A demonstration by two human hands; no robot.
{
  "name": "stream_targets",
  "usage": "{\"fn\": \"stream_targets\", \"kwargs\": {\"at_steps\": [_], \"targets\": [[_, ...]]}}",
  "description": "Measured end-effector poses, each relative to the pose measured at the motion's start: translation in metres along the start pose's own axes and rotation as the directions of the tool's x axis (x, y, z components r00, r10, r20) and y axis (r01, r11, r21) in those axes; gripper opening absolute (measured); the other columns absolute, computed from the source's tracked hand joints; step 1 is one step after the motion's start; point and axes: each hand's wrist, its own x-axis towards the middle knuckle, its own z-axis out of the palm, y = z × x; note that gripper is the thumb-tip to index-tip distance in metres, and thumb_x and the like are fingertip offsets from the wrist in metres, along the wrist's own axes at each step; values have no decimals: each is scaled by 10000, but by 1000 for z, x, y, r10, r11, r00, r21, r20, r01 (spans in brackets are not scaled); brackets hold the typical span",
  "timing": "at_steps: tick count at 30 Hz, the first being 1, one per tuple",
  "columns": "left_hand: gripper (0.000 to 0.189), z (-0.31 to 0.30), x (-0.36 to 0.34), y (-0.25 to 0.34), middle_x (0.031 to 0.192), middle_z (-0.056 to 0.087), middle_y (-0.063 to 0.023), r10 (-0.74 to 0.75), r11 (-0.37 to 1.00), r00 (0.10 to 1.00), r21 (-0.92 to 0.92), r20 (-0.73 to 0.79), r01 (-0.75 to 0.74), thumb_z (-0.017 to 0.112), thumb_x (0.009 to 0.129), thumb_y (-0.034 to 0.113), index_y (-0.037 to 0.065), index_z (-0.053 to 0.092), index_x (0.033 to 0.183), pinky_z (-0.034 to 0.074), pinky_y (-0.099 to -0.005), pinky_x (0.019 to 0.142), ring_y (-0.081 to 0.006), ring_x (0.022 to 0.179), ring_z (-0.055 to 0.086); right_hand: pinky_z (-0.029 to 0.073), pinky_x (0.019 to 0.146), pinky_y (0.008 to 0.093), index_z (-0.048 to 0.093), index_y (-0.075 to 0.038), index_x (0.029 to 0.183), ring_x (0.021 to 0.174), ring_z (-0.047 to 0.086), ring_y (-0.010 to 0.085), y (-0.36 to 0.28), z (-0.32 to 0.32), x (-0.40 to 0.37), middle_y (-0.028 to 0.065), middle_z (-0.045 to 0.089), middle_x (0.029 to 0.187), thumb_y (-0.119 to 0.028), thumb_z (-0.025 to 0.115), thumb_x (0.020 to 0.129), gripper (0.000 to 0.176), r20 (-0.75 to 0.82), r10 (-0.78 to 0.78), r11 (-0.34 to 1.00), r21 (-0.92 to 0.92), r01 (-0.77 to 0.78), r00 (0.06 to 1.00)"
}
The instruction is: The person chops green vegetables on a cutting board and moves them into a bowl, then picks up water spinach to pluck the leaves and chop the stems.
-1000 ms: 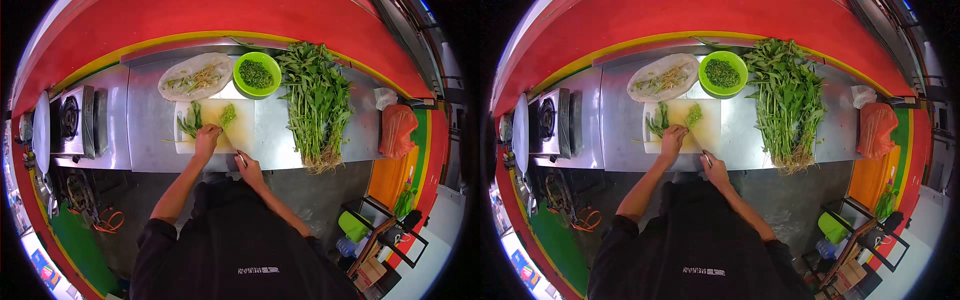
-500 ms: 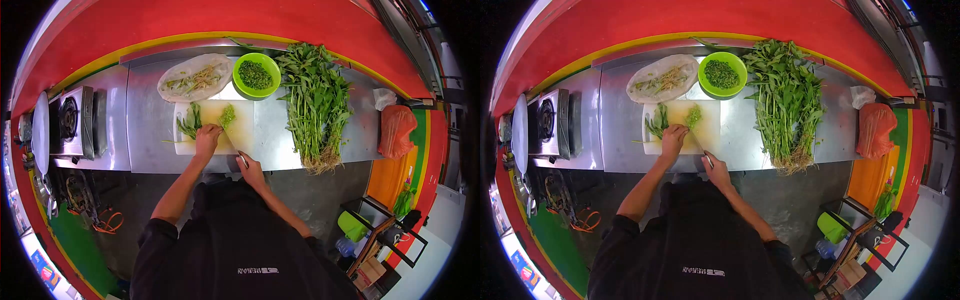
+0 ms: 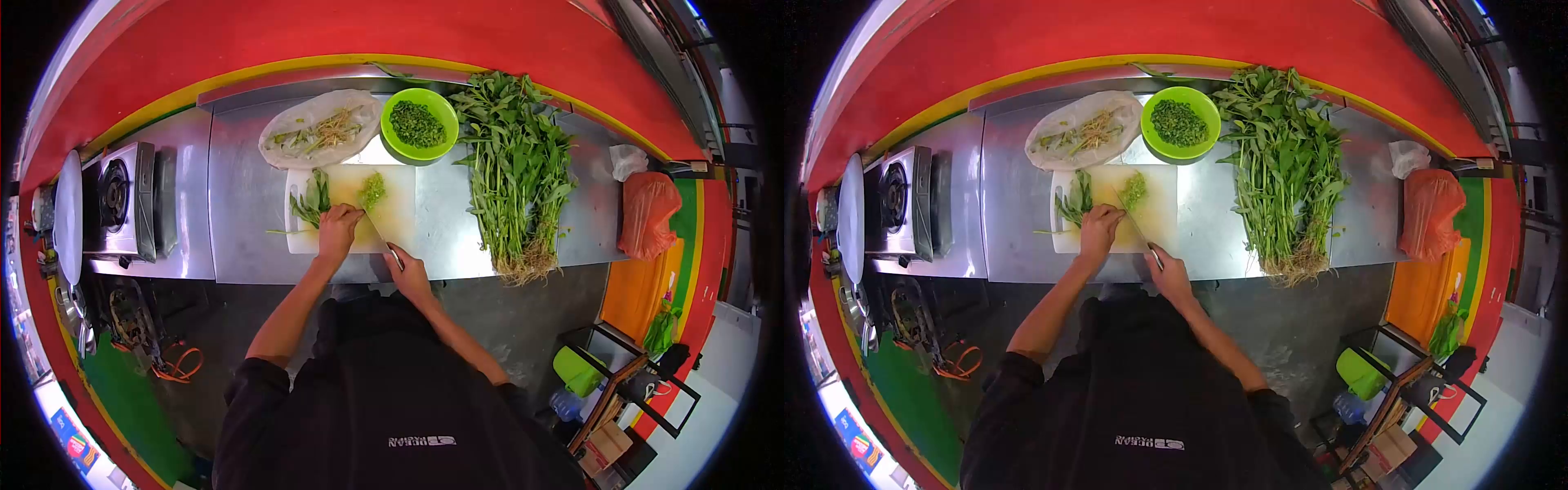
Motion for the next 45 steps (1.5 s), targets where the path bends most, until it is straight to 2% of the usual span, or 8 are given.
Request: {"fn": "stream_targets", "kwargs": {"at_steps": [3, 7, 13, 15, 19, 21, 31, 45], "targets": [[137, 0, 0, 2, 933, 692, -19, -7, 1000, 1000, -29, -19, 6, 705, 900, 154, 137, 791, 1005, 450, -411, 813, -236, 929, 641, 552, 726, 390, 655, -5, 1305, 796, 747, 299, 5, 11, 7, 253, 733, 927, -309, 605, 1035, 410, -82, -93, 996, -24, 91, 992], [123, 3, 2, 1, 931, 694, -18, 25, 1000, 997, -3, -74, -26, 707, 898, 158, 135, 786, 989, 451, -412, 814, -239, 929, 643, 559, 816, 463, 655, -31, 1300, 942, 705, 467, 0, 4, -3, 303, 706, 1016, -327, 613, 1023, 408, -16, 4, 1000, -1, -4, 1000], [97, 4, 3, 3, 934, 688, -11, 32, 999, 998, -6, -45, -33, 702, 895, 145, 133, 774, 959, 452, -409, 817, -237, 930, 639, 560, 812, 447, 655, -31, 1303, 939, 719, 446, 6, 5, -3, 298, 711, 1015, -334, 612, 1023, 414, -39, -10, 1000, -22, 9, 999], [104, 3, 0, 5, 958, 691, -30, 52, 999, 998, 10, -25, -52, 700, 914, 122, 101, 770, 988, 448, -412, 825, -252, 935, 645, 538, 678, 398, 664, -22, 1301, 717, 723, 298, 4, 8, 2, 248, 719, 859, -322, 623, 1024, 411, -90, -61, 998, -26, 59, 994], [110, 3, -4, 7, 963, 684, -28, 68, 996, 998, 66, -10, -68, 698, 916, 127, 101, 769, 996, 445, -409, 826, -248, 935, 644, 539, 683, 397, 663, -21, 1303, 724, 727, 290, -4, 5, 4, 249, 720, 860, -322, 623, 1024, 412, -83, -28, 999, -19, 26, 996], [119, 3, -4, 6, 968, 679, -32, 74, 997, 997, 32, -32, -73, 703, 911, 129, 100, 766, 1008, 443, -409, 827, -251, 930, 644, 564, 824, 432, 650, -22, 1313, 976, 721, 433, -5, 0, -1, 297, 713, 1064, -346, 599, 1031, 433, -43, -15, 1000, 22, 16, 999], [183, -4, -15, 14, 996, 659, -47, 48, 997, 999, 58, -19, -46, 700, 899, 102, 105, 763, 1072, 446, -416, 837, -258, 978, 622, 548, 910, 433, 655, -1, 1302, 1079, 697, 432, -3, -9, -20, 288, 704, 1135, -351, 597, 1035, 444, 10, 121, 992, 21, -121, 993], [262, 2, -4, 0, 1021, 651, -74, 107, 989, 990, 108, -90, -97, 664, 866, 24, 67, 739, 1113, 518, -412, 822, -287, 955, 628, 549, 924, 433, 656, -5, 1302, 1094, 688, 433, 5, -10, -10, 280, 703, 1151, -364, 599, 1035, 451, -20, -35, 999, 11, 35, 999]]}}
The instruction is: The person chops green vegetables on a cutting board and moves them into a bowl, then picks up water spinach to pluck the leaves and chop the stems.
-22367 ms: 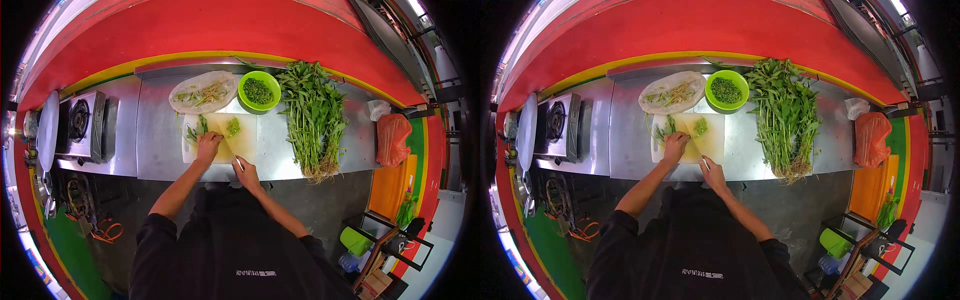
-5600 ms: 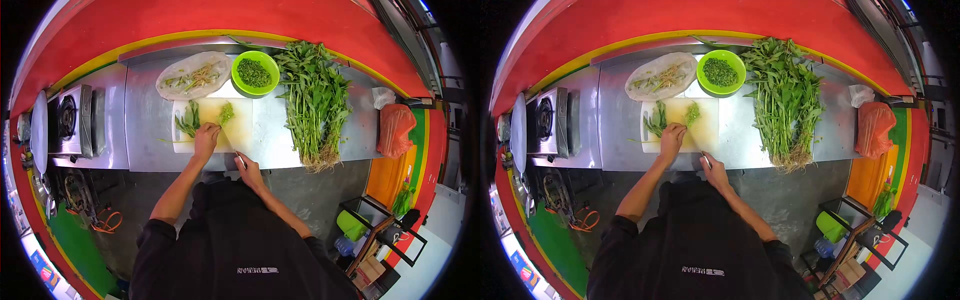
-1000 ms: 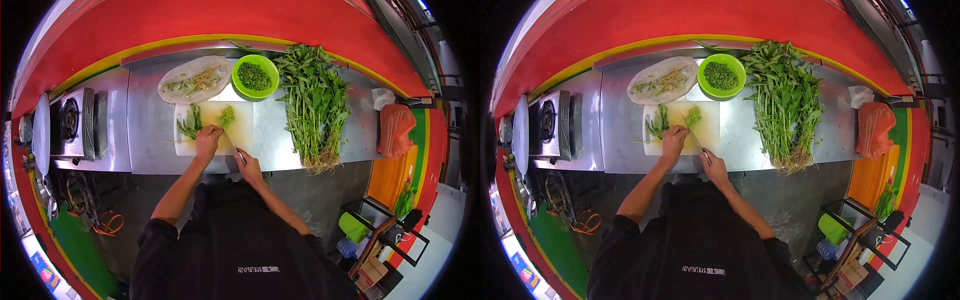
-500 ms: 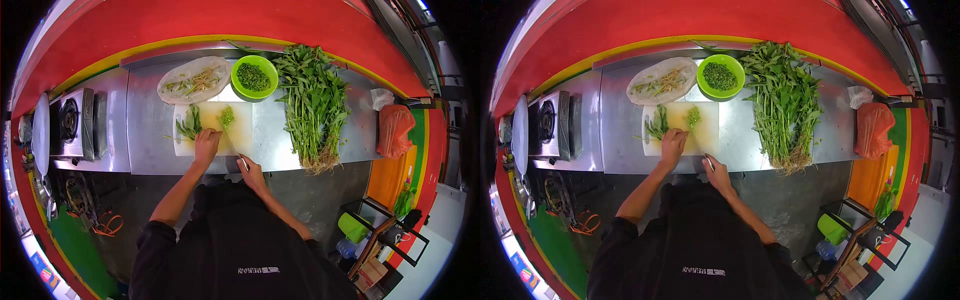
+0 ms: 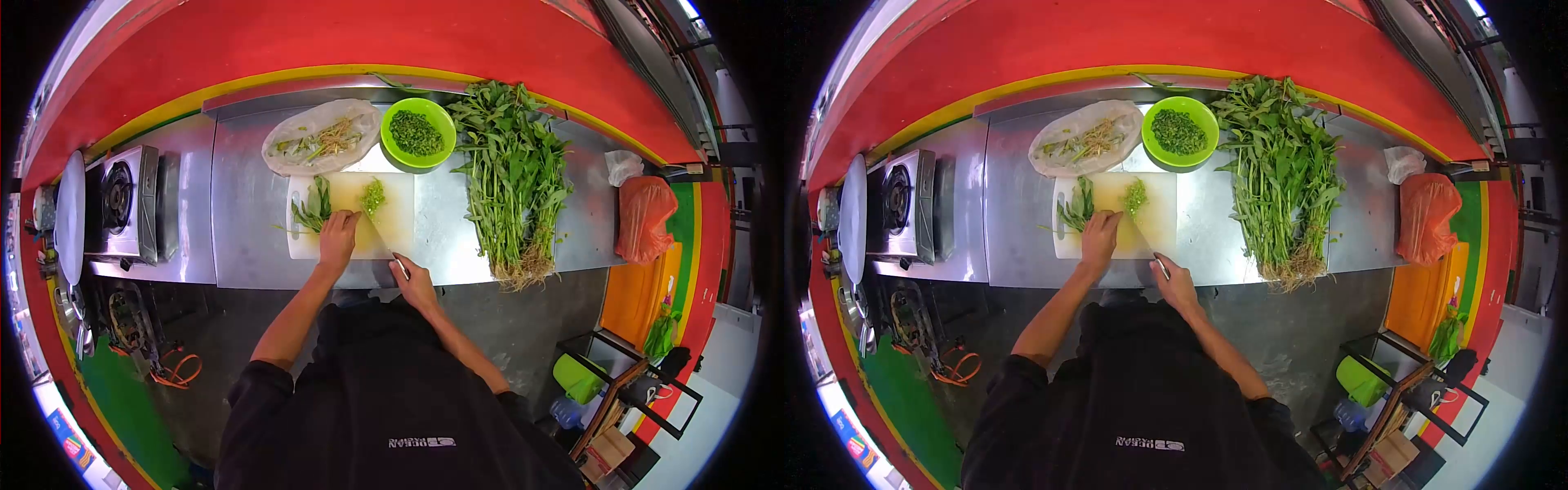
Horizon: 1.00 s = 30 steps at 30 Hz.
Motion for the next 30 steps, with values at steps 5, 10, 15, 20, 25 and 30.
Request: {"fn": "stream_targets", "kwargs": {"at_steps": [5, 10, 15, 20, 25, 30], "targets": [[317, 4, 2, 2, 1026, 614, -19, 73, 993, 996, 85, 47, -76, 633, 851, 64, 115, 743, 1144, 509, -398, 818, -224, 988, 609, 545, 934, 427, 662, -7, 1294, 1114, 683, 427, -4, -1, 3, 279, 701, 1163, -380, 597, 1035, 459, -22, 2, 1000, 12, -2, 1000], [331, 1, 1, 2, 1021, 602, -9, 96, 989, 993, 107, 72, -103, 638, 841, 74, 129, 739, 1152, 516, -387, 824, -221, 995, 607, 540, 940, 430, 652, -16, 1313, 1108, 685, 429, -2, 3, -6, 278, 704, 1154, -383, 595, 1035, 464, -11, 45, 999, 0, -45, 999], [350, -3, 3, -4, 1011, 593, -14, 112, 986, 984, 106, 136, -127, 637, 834, 78, 149, 732, 1164, 538, -384, 817, -222, 1000, 606, 544, 915, 442, 652, -34, 1320, 1076, 692, 437, -3, 3, -11, 276, 714, 1114, -391, 590, 1033, 462, 7, 78, 997, -18, -77, 997], [366, -3, 4, -6, 1011, 592, -15, 126, 986, 982, 94, 139, -139, 629, 836, 78, 154, 725, 1180, 542, -384, 810, -220, 993, 604, 550, 894, 448, 655, -41, 1318, 1044, 701, 439, -3, 7, -11, 285, 713, 1093, -393, 583, 1034, 457, -27, 56, 998, -39, -57, 998], [367, -2, 5, -7, 1019, 590, -15, 112, 986, 978, 104, 173, -132, 627, 831, 87, 156, 728, 1177, 541, -380, 811, -219, 993, 600, 551, 845, 448, 658, -37, 1310, 982, 713, 446, -15, -2, -13, 291, 715, 1042, -392, 585, 1034, 455, -6, 102, 993, -52, -102, 995], [385, -4, 6, -5, 1016, 585, -18, 114, 985, 978, 111, 175, -135, 623, 829, 85, 157, 724, 1193, 540, -380, 814, -215, 998, 598, 550, 826, 450, 659, -36, 1310, 952, 717, 446, -6, 0, -10, 290, 717, 1021, -389, 587, 1033, 454, -26, 30, 999, -27, -31, 999]]}}
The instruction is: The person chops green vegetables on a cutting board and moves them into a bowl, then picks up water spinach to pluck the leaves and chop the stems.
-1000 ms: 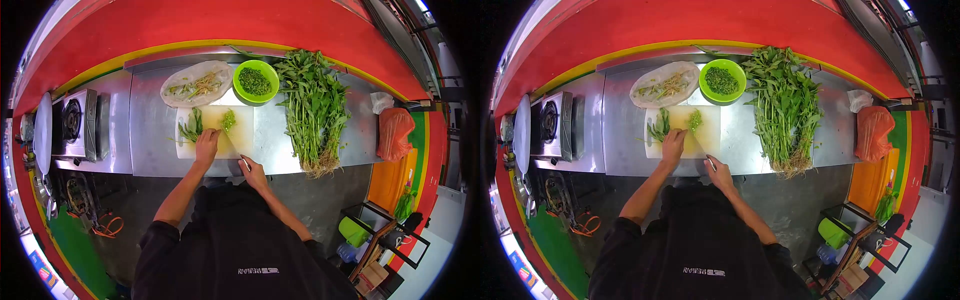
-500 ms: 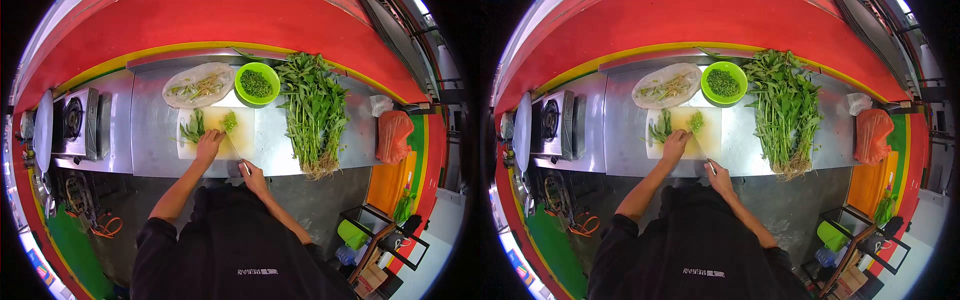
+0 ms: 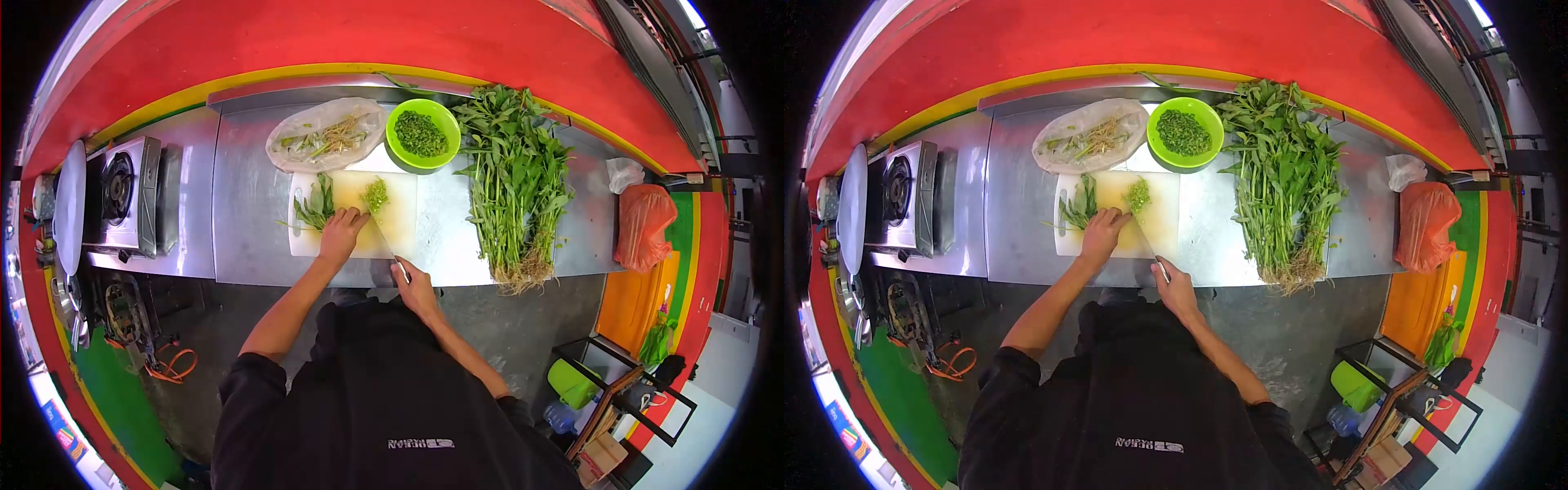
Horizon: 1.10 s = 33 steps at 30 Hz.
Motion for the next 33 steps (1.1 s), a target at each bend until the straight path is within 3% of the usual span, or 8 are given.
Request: {"fn": "stream_targets", "kwargs": {"at_steps": [8, 10, 13, 16, 22, 24, 27, 33], "targets": [[362, -3, 1, 3, 990, 619, -27, 1, 999, 999, -32, -42, -2, 644, 834, 45, 148, 740, 1167, 542, -394, 800, -240, 948, 617, 550, 849, 473, 653, -45, 1322, 978, 707, 460, 0, 13, 23, 310, 708, 1026, -378, 593, 1025, 451, -17, -21, 1000, 16, 22, 1000], [356, -1, 0, 0, 996, 624, -24, -12, 998, 999, -57, -42, 10, 651, 835, 46, 146, 743, 1164, 544, -395, 800, -241, 948, 618, 550, 855, 474, 652, -43, 1323, 989, 706, 460, -2, 10, 22, 317, 706, 1028, -385, 593, 1025, 457, 30, 55, 998, -11, -55, 998], [342, -1, 1, 1, 1010, 627, -24, -21, 994, 998, -104, -51, 15, 664, 833, 51, 137, 751, 1152, 544, -396, 802, -248, 947, 620, 550, 855, 471, 652, -47, 1324, 977, 709, 458, 2, 10, 17, 320, 704, 1028, -385, 592, 1026, 455, -13, -41, 999, 17, 41, 999], [318, -2, -1, 2, 995, 631, -32, -23, 995, 999, -96, -44, 18, 664, 841, 52, 127, 758, 1136, 540, -397, 805, -252, 935, 622, 550, 854, 474, 649, -50, 1330, 973, 710, 460, 0, 9, 16, 320, 703, 1031, -389, 590, 1027, 458, 32, 50, 999, -18, -49, 998], [314, -2, 0, 4, 976, 609, -29, -32, 996, 998, -82, -50, 28, 643, 845, 73, 140, 755, 1131, 547, -396, 813, -234, 969, 618, 553, 833, 462, 646, -37, 1330, 951, 718, 456, -9, 13, 27, 317, 708, 1012, -398, 587, 1030, 472, -19, -36, 999, 13, 36, 999], [284, 0, -1, 3, 969, 611, -36, -66, 987, 997, -149, -44, 59, 643, 861, 73, 117, 755, 1119, 546, -395, 812, -245, 954, 620, 556, 821, 448, 647, -35, 1327, 923, 728, 442, -20, 7, 23, 309, 715, 982, -398, 590, 1030, 473, 66, 109, 993, 45, -112, 992], [263, 3, 0, 5, 964, 613, -43, -77, 981, 991, -186, -107, 56, 638, 876, 72, 98, 755, 1110, 542, -401, 812, -257, 934, 620, 559, 810, 443, 651, -31, 1321, 897, 736, 428, -6, 12, 18, 298, 722, 960, -398, 592, 1029, 472, -6, -16, 999, 34, 16, 1000], [251, 0, 0, 9, 976, 622, -46, -84, 981, 993, -180, -88, 67, 639, 890, 80, 92, 752, 1114, 535, -408, 814, -258, 922, 618, 558, 820, 449, 657, -32, 1312, 941, 727, 442, -1, 11, 19, 305, 716, 980, -391, 600, 1024, 464, 31, 48, 999, 1, -48, 998]]}}
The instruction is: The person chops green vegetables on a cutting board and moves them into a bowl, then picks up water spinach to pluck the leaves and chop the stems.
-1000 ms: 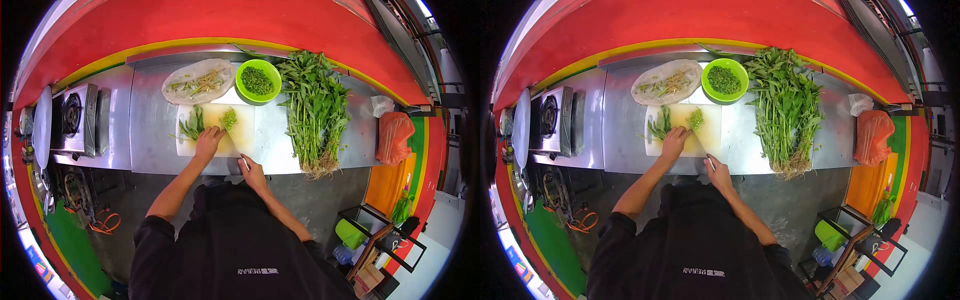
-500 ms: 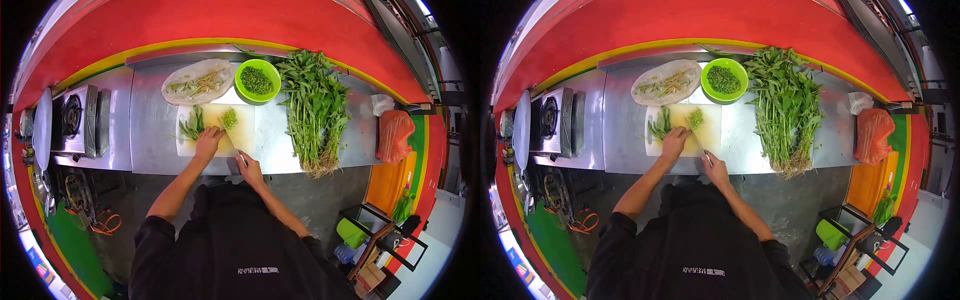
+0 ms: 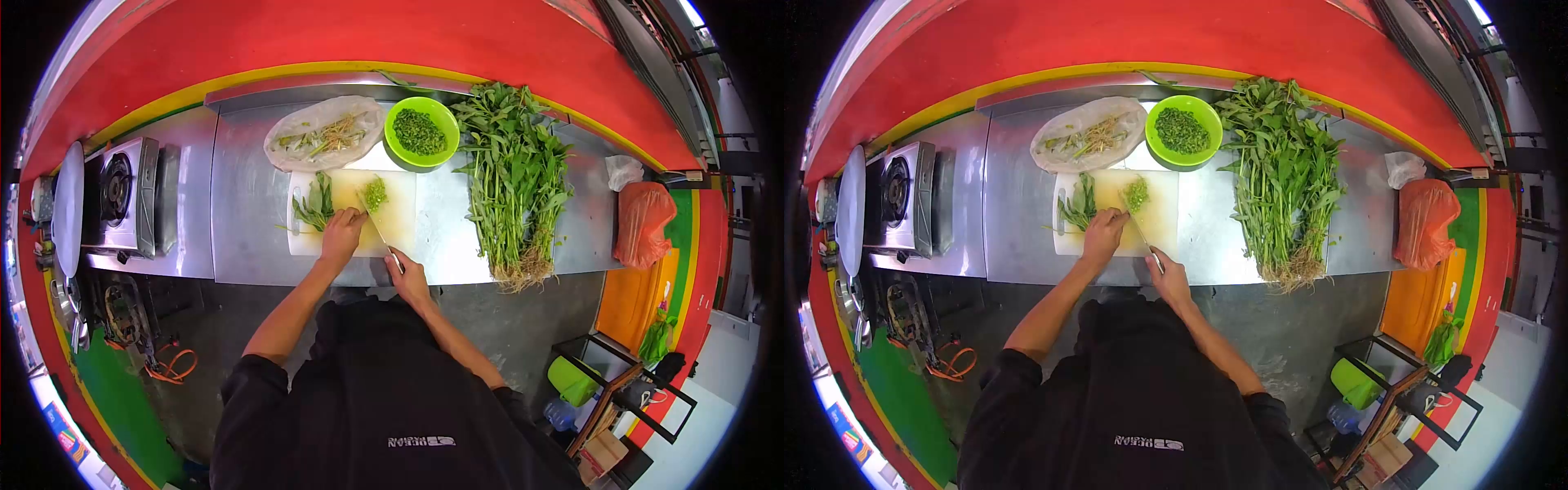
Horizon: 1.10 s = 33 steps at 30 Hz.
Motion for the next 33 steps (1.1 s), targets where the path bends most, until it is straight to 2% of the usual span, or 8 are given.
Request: {"fn": "stream_targets", "kwargs": {"at_steps": [4, 6, 9, 12, 19, 27, 31, 33], "targets": [[243, -4, 0, 4, 983, 619, -45, -5, 1000, 1000, 4, 22, 5, 634, 901, 78, 86, 750, 1114, 533, -410, 815, -256, 923, 616, 558, 816, 452, 656, -30, 1310, 923, 731, 435, 8, 9, 14, 310, 711, 959, -376, 597, 1027, 451, -36, -56, 997, -47, 54, 998], [213, -7, 1, 5, 973, 633, -56, 3, 999, 1000, -32, -7, -3, 639, 905, 83, 78, 760, 1080, 528, -418, 817, -262, 922, 621, 526, 665, 385, 669, -41, 1304, 665, 679, 265, 14, 18, 22, 204, 706, 788, -336, 592, 1038, 404, -161, -239, 971, -40, 236, 957], [183, -1, 3, -6, 949, 657, -75, -14, 994, 1000, -109, 1, 14, 651, 902, 102, 64, 766, 1039, 526, -420, 821, -278, 910, 632, 509, 645, 370, 666, -35, 1308, 636, 621, 210, -13, -1, 8, 172, 665, 730, -334, 563, 1058, 404, -56, -65, 998, 24, 66, 996], [150, 2, 3, -7, 924, 673, -93, -44, 990, 998, -135, -40, 38, 674, 899, 105, 49, 768, 1002, 521, -421, 821, -294, 898, 642, 492, 632, 350, 657, -31, 1322, 634, 561, 159, -1, 0, 1, 143, 635, 708, -332, 529, 1076, 409, -88, -84, 994, 58, 89, 993], [117, -2, 4, -2, 911, 664, -87, -116, 961, 993, -259, -39, 102, 694, 898, 77, 50, 767, 986, 511, -426, 804, -300, 878, 639, 487, 630, 344, 649, -25, 1325, 636, 544, 145, 6, 2, -15, 132, 605, 689, -331, 514, 1085, 412, -84, -83, 992, 84, 90, 993], [158, -1, 1, -8, 921, 621, -53, 16, 997, 1000, -69, -5, -16, 681, 895, 95, 95, 768, 1027, 513, -421, 787, -267, 912, 622, 490, 655, 323, 652, -11, 1320, 655, 548, 143, 6, -10, -22, 126, 617, 714, -321, 529, 1082, 410, -11, -4, 998, 66, 4, 1000], [177, -1, 1, -7, 946, 620, -35, 18, 999, 1000, -35, 20, -18, 679, 893, 111, 106, 770, 1045, 521, -406, 794, -251, 924, 622, 488, 659, 317, 653, -18, 1325, 659, 537, 136, 7, -5, -24, 122, 620, 722, -324, 531, 1080, 410, -42, -61, 992, 104, 65, 997], [195, -1, -1, -7, 964, 619, -20, 2, 1000, 999, -7, 38, -2, 677, 896, 118, 122, 771, 1067, 526, -399, 802, -234, 933, 622, 526, 717, 342, 653, -25, 1328, 714, 649, 196, 6, -6, -25, 172, 696, 805, -322, 536, 1076, 407, -30, -30, 997, 77, 32, 999]]}}
